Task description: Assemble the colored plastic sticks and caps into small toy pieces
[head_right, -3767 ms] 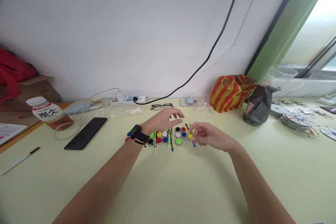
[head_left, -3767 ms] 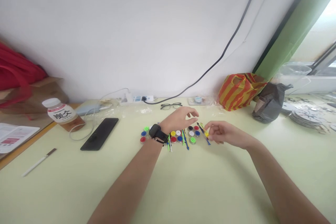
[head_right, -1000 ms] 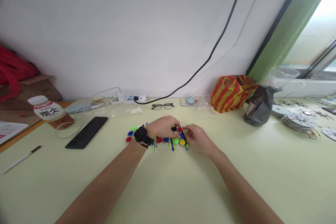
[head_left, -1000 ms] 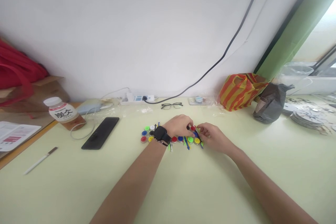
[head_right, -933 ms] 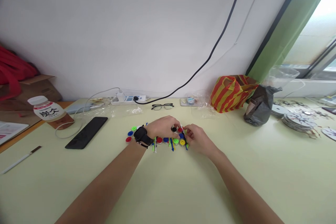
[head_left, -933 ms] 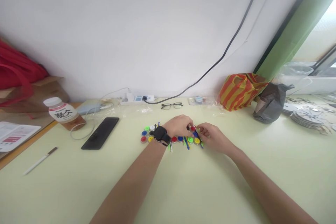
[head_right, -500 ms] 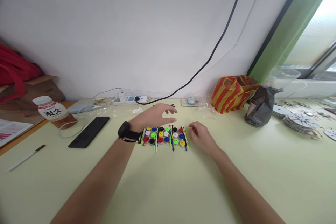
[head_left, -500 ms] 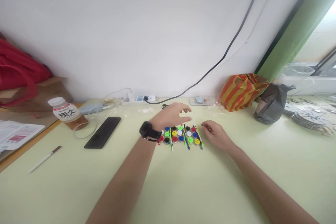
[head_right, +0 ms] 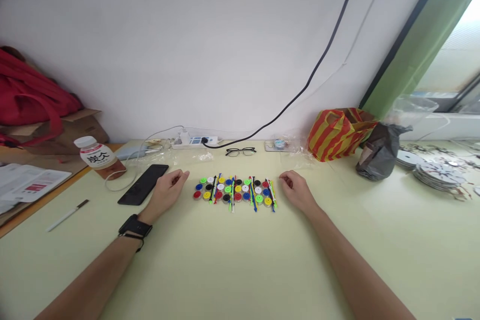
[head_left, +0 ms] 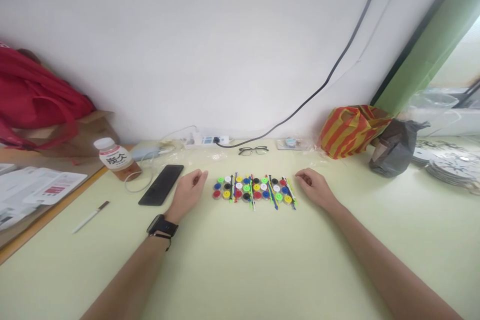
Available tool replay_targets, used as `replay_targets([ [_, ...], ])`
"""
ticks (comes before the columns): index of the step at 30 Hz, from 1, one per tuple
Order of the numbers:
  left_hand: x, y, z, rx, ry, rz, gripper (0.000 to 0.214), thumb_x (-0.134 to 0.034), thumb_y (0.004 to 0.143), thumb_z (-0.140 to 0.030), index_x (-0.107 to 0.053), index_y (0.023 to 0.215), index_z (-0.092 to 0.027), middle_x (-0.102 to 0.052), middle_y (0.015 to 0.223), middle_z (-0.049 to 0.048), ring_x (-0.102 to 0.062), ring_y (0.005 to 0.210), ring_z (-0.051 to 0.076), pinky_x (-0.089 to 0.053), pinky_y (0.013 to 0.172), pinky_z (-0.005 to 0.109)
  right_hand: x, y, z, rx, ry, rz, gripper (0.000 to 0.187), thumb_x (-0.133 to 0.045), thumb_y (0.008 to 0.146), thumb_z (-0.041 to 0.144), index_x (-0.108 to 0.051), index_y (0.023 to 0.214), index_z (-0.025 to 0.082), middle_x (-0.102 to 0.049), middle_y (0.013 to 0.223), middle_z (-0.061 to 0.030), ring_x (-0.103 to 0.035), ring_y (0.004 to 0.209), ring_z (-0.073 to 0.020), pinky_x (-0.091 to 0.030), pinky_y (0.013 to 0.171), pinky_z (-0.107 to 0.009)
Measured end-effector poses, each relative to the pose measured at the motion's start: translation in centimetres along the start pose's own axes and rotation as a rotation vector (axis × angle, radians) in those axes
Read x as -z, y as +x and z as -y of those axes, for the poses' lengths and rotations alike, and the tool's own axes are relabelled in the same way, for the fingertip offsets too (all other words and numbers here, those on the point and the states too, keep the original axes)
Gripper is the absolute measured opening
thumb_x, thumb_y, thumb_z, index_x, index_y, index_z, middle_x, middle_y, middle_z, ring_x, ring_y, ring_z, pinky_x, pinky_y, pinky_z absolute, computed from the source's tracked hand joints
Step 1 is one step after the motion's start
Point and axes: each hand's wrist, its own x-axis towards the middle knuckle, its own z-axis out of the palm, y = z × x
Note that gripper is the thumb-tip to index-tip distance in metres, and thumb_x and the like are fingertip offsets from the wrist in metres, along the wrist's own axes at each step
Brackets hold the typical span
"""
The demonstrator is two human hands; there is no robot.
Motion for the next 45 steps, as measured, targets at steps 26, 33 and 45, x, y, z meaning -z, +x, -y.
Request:
replay_targets([
  [26, -1.2, 0.2, 0.8, 0.038, 0.146, 0.142, 0.05, -0.04, 0.099, -0.055, -0.035, 0.065, -0.02, -0.04, 0.058, -0.0029, -0.038, 0.06, 0.014, -0.022, 0.057, 0.029, 0.1, 0.1, -0.7, -0.002, 0.024, -0.002, 0.024, -0.056, 0.09, 0.041, -0.07, 0.09, 0.022, -0.07, 0.085, -0.0064, -0.06, 0.073, -0.0209, -0.049, 0.067, -0.034],
  [33, -1.4, 0.7, 0.9, 0.045, 0.168, 0.138, 0.053, -0.039, 0.099, -0.057, -0.036, 0.063, -0.019, -0.038, 0.057, -0.0026, -0.037, 0.058, 0.014, -0.021, 0.058, 0.029, 0.2, 0.1, -0.7, -0.016, 0.023, -0.013, 0.021, -0.057, 0.089, 0.038, -0.07, 0.091, 0.022, -0.071, 0.086, -0.0061, -0.062, 0.075, -0.0208, -0.049, 0.068, -0.034],
  [45, -1.5, 0.4, 0.4, 0.053, 0.222, 0.129, 0.053, -0.041, 0.099, -0.055, -0.042, 0.06, -0.019, -0.043, 0.056, -0.0011, -0.038, 0.057, 0.014, -0.02, 0.058, 0.03, 0.3, -0.2, -1.0, -0.025, 0.038, -0.009, 0.024, -0.057, 0.089, 0.041, -0.07, 0.091, 0.022, -0.071, 0.087, -0.0065, -0.062, 0.077, -0.0215, -0.05, 0.069, -0.034],
])
